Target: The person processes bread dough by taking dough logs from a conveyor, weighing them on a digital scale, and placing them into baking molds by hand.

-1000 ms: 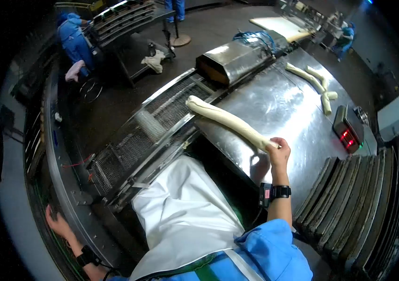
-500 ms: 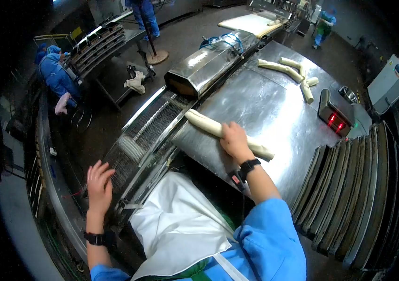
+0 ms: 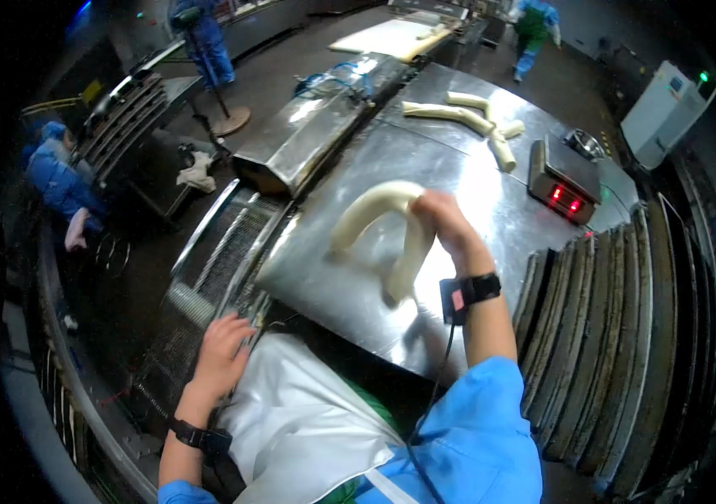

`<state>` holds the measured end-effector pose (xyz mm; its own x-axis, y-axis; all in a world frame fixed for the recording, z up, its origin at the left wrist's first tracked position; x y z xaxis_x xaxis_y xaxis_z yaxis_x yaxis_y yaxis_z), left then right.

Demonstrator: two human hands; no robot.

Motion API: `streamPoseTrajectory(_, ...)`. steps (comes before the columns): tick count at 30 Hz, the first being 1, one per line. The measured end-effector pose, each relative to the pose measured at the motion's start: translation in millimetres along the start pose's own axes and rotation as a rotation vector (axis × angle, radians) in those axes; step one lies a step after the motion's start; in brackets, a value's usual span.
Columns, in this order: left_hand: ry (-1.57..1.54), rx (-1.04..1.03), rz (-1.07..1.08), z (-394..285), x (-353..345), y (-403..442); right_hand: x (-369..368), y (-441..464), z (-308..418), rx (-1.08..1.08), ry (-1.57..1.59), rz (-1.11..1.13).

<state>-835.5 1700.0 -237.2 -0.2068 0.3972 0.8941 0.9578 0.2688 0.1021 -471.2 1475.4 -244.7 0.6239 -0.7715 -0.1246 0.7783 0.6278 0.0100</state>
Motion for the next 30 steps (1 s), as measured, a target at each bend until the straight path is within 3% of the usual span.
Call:
streamPoseTrajectory(4,-0.058,-0.160,0.275,-49.2,-69.9,51.0,99.4,32.0,93.7,0.241,-0.087,-0.140)
streamPoseTrajectory(6,0.045,-0.223,0.420,-74.8,-105.7,70.2,151.7,43.6,131.3,0.222,-0.152,-0.182)
streamPoseTrajectory(8,0.234,-0.238,0.565,-97.9,-134.6,85.3,195.1,55.3,157.0,0.354,-0.159,-0.360)
streamPoseTrajectory(9,0.233,-0.233,0.564,-107.2,-141.2,95.2,210.7,52.0,170.0,0.257,-0.318,-0.540)
streamPoseTrajectory(12,0.280,-0.254,0.598,-121.3,-154.5,116.8,299.2,74.0,157.7,0.315,-0.445,-0.766)
streamPoseTrajectory(14,0.327,-0.280,0.632,-125.7,-158.8,121.2,353.1,83.7,132.4,0.425,-0.917,-1.057)
streamPoseTrajectory(15,0.324,-0.282,0.646,-125.2,-159.1,121.9,359.7,80.4,118.3,0.302,-1.079,-1.151)
streamPoseTrajectory(18,0.362,-0.296,0.664,-120.1,-164.5,128.6,376.1,69.7,57.3,0.109,-1.100,-1.177)
streamPoseTrajectory(19,0.333,-0.277,0.702,-120.8,-161.7,130.9,365.7,62.6,47.5,0.025,-1.186,-1.088)
streamPoseTrajectory(23,0.331,-0.220,0.771,-118.5,-156.8,135.6,345.3,53.0,46.7,0.025,-0.967,-1.204)
streamPoseTrajectory(26,0.322,-0.228,0.734,-115.8,-160.8,134.8,328.3,57.2,56.4,-0.143,-1.174,-1.359)
streamPoseTrajectory(30,0.332,-0.253,0.695,-116.9,-160.6,134.8,288.3,91.2,65.1,0.215,-1.370,-1.295)
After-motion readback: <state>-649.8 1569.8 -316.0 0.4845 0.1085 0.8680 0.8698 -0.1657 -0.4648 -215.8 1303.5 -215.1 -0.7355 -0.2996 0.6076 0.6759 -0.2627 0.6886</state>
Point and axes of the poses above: each hand's wrist, its own y-axis towards the middle knuckle, its own x-axis out of the back of the hand, z = x × y, the point moved 6 cm from there along y, towards the middle knuckle, and after that the axes turned 5 degrees about x, right-handed, at the moved point
